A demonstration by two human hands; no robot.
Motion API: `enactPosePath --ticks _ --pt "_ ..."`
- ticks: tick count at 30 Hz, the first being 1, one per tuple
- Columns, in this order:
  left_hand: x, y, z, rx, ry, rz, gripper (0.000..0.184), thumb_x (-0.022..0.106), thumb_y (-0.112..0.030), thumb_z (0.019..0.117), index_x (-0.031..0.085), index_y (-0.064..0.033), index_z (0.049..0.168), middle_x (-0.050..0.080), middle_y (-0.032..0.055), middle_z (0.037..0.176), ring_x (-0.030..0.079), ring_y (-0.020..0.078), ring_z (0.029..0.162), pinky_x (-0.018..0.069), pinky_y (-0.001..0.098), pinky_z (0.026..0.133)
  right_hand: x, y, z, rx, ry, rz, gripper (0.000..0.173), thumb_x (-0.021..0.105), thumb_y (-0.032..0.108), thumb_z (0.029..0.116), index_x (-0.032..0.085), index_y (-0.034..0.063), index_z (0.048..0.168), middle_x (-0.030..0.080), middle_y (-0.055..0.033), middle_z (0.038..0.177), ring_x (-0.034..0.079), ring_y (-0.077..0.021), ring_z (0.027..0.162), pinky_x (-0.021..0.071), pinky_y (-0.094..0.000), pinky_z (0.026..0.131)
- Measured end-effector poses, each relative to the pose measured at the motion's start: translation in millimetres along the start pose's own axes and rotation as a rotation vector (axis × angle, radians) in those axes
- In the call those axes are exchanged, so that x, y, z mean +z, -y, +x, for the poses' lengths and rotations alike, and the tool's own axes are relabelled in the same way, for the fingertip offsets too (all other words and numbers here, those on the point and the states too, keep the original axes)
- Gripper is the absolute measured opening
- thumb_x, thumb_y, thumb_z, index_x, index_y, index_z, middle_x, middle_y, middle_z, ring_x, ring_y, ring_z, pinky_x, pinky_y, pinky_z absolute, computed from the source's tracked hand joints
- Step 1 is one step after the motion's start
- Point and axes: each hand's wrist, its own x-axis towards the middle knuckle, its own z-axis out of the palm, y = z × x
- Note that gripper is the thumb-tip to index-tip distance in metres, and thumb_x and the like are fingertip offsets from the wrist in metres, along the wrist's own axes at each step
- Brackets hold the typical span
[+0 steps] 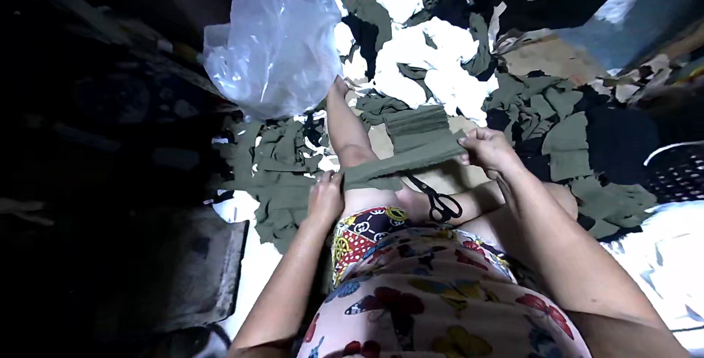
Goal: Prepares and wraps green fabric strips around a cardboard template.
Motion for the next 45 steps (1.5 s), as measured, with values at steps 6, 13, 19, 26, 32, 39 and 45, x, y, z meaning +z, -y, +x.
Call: enactPosePath --ticks 6,13,19,26,32,39,45 --pt "14.6 -99.2 -25.2 0.164 0.336 -1.029 0.032 0.067 -0.01 0.0961 0.065 0.0037 0.124 0.072 0.0109 0.113 0.069 0.0132 0.1 0.0574 0.0324 0.091 -19.0 -20.3 29.4 -0.068 -0.029 0.113 0.01 0.057 0.015 0.1054 0.058 0.006 0.11 0.062 -0.0029 0.084 0.062 -0.0091 0.062 0.0587 -0.0268 0.064" --pt "70.7 -118.7 23.8 -0.07 0.373 -1.999 0.059 0.033 -0.047 0.11 0.037 -0.0064 0.152 0.056 0.0124 0.145 0.059 0.021 0.128 0.0477 0.0355 0.109 -34.9 -22.8 31.5 -0.207 -0.051 0.244 0.004 0.058 0.007 0.1033 0.061 0.0045 0.103 0.066 -0.0011 0.079 0.064 -0.0095 0.056 0.0606 -0.0275 0.059" --pt "30.6 -92.3 48.6 -0.242 -0.003 -2.21 0.038 0.034 -0.032 0.1115 0.049 -0.0145 0.142 0.07 0.0101 0.122 0.07 0.0245 0.109 0.0575 0.0408 0.094 -42.2 -33.9 49.6 -0.17 -0.011 0.276 0.004 0.059 0.007 0.103 0.061 0.0058 0.101 0.066 -0.0013 0.078 0.063 -0.0095 0.056 0.0601 -0.0275 0.058" --pt "-65.1 -78.9 98.4 -0.038 -0.39 -1.782 0.049 0.053 -0.007 0.1043 0.044 -0.0179 0.152 0.069 0.0085 0.112 0.07 0.0206 0.093 0.0613 0.0376 0.078 -58.7 41.5 73.9 -0.362 0.046 0.22 0.003 0.058 0.005 0.1023 0.058 0.0048 0.105 0.066 -0.0001 0.084 0.065 -0.0082 0.063 0.0601 -0.0259 0.061" --pt "-53.6 -104.3 132.3 -0.136 -0.349 -1.438 0.056 0.063 -0.005 0.0989 0.047 -0.0163 0.151 0.063 0.0079 0.132 0.069 0.0193 0.097 0.0615 0.0372 0.076 -86.5 33.8 135.3 -0.322 -0.025 0.241 0.007 0.065 0.007 0.0983 0.064 0.0059 0.105 0.066 0.0003 0.087 0.062 -0.0064 0.067 0.054 -0.0231 0.058" --pt "39.4 -107.3 167.3 -0.392 -0.304 -1.292 0.055 0.064 -0.008 0.1002 0.046 -0.0143 0.152 0.057 0.0116 0.141 0.068 0.0212 0.105 0.06 0.04 0.084 -80.6 -45.8 212.7 0.044 -0.01 0.202 0.026 0.065 0.013 0.1004 0.062 0.002 0.125 0.063 -0.0046 0.089 0.053 -0.0075 0.06 0.0482 -0.0234 0.055" --pt "91.2 -98.0 181.1 -0.488 -0.295 -1.149 0.052 0.061 -0.008 0.1016 0.047 -0.0124 0.151 0.058 0.0157 0.139 0.067 0.0244 0.106 0.0592 0.0431 0.087 -70.1 -103.6 256.9 0.148 0.057 0.148 0.03 0.066 0.018 0.1001 0.063 0.0019 0.125 0.063 -0.0052 0.085 0.05 -0.0082 0.058 0.0457 -0.0254 0.054"
